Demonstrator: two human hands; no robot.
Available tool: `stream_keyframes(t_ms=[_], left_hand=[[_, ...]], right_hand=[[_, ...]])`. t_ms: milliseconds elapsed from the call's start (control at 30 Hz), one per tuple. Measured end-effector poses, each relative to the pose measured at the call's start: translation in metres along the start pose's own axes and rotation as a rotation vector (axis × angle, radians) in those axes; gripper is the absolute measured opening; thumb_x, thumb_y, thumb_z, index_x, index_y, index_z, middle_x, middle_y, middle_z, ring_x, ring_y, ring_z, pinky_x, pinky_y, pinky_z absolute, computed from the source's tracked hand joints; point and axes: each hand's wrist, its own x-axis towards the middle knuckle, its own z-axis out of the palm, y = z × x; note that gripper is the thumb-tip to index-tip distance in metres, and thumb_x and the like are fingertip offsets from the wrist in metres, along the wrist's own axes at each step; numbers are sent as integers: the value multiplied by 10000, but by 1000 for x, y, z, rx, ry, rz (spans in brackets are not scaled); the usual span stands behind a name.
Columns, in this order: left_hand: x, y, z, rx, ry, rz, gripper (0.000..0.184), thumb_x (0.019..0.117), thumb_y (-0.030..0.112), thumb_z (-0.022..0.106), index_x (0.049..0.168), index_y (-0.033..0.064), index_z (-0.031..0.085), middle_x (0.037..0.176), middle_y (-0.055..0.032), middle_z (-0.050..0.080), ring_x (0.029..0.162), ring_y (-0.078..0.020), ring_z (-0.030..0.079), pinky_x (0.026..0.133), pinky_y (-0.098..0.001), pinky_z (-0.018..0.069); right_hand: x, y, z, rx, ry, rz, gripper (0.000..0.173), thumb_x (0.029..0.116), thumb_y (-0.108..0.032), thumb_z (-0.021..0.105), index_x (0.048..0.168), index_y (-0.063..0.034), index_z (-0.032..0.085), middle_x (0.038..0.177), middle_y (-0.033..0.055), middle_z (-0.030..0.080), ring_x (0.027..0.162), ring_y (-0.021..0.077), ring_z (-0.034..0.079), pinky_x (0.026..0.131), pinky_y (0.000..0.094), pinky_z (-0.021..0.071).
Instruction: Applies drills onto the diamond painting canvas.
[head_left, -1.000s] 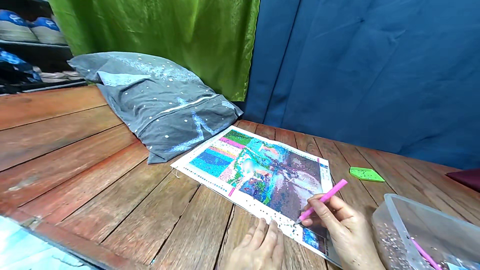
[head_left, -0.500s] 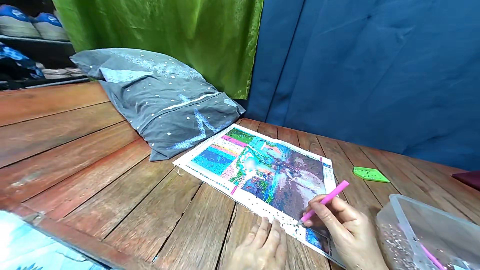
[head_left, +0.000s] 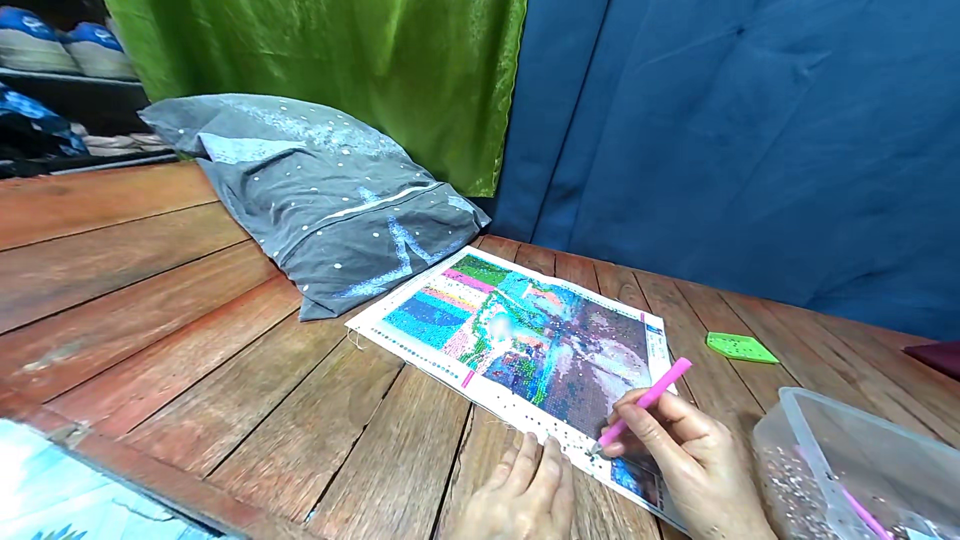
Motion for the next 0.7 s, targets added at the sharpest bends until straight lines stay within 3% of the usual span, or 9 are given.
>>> stream_keyframes(t_ms=[167,367,700], left_hand=[[0,0,0,16,7,6,452,1016,200,500,1338,-99,607,1422,-247,598,1336,-415,573,1081,-485,482],[0,0,1,21,19,4,441,1017,193,493,1328,-96,617,1409,-247,609,1331,-410,578,1073,-479,488],[1,-1,-1,-12,-6,-5,445,1017,176,489,1339,-111,601,1427,-262,589,1342,-427,563,1089,-488,474]], right_hand=[[-1,-4,5,61,-9,64,133,987,-29,513,945,-38,639,786,-44,708,644,69,716,603,232,638],[1,-14,10,267,68,301,177,1027,18,450,947,-22,602,785,19,711,626,131,722,599,282,650],[10,-19,12,350,120,357,231,1057,14,400,928,-19,589,767,40,710,618,146,722,600,294,650]])
